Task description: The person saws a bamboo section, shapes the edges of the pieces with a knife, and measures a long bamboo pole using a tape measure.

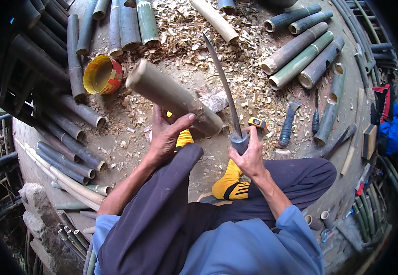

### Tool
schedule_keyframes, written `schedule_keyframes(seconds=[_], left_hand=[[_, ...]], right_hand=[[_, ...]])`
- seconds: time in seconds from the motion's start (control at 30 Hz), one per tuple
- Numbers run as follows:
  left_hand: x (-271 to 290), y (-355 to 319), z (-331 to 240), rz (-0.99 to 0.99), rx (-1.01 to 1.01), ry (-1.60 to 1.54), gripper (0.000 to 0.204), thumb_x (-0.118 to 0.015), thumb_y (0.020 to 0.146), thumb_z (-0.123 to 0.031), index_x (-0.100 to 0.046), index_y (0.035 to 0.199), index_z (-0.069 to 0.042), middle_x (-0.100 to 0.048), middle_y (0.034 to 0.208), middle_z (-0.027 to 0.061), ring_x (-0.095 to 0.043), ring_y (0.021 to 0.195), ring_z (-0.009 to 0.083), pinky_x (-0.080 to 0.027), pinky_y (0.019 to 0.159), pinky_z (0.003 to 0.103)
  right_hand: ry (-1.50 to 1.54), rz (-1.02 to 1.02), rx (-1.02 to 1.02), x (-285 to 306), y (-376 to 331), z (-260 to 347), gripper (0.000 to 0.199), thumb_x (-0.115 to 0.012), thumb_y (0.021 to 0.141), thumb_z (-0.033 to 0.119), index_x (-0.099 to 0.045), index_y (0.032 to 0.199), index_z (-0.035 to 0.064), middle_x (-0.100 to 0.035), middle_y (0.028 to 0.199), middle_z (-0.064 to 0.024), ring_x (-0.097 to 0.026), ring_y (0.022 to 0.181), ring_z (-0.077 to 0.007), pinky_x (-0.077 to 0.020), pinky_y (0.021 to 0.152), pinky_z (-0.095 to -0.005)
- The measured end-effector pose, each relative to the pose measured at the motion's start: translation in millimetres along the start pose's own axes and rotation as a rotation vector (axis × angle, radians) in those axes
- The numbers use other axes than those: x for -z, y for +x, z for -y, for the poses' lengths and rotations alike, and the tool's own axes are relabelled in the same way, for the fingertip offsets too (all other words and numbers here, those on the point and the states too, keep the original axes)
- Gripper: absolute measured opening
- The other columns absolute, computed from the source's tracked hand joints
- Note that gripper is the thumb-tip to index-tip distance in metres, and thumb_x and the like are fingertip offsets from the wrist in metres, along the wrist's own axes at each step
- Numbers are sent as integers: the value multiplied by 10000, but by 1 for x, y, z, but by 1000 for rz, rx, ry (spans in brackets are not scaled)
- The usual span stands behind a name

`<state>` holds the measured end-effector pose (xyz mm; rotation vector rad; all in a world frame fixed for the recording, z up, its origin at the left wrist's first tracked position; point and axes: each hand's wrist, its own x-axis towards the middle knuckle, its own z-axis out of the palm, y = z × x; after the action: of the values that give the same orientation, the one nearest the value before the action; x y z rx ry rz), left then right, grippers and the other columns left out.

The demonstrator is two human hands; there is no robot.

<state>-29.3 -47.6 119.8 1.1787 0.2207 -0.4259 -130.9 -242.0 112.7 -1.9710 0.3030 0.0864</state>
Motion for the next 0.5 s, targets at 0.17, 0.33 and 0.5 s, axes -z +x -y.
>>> schedule_keyframes(seconds=[0.17,0.33,0.5], left_hand=[[27,-1,1,-138,-127,154,614,-779,707,-120,-423,1192,1,-545,1126,149,-578,1008,243,-457,902,368],[31,-13,-2,72,-480,292,673,-807,638,-24,-340,1121,-59,-496,1096,137,-537,1110,305,-454,957,451],[30,-12,8,145,-503,339,822,-813,617,-80,-268,1232,-104,-480,1099,127,-501,1127,341,-399,983,491]], right_hand=[[25,68,-64,-17,-7,3,390,-660,808,196,-432,1070,18,-634,793,-150,-661,721,-262,-516,644,-354],[35,54,-30,-30,-12,-1,434,-635,840,200,-406,1152,3,-631,849,-195,-664,776,-309,-518,653,-377],[33,58,-9,-39,2,-8,436,-637,837,167,-395,1158,0,-626,847,-200,-663,774,-333,-519,650,-399]])
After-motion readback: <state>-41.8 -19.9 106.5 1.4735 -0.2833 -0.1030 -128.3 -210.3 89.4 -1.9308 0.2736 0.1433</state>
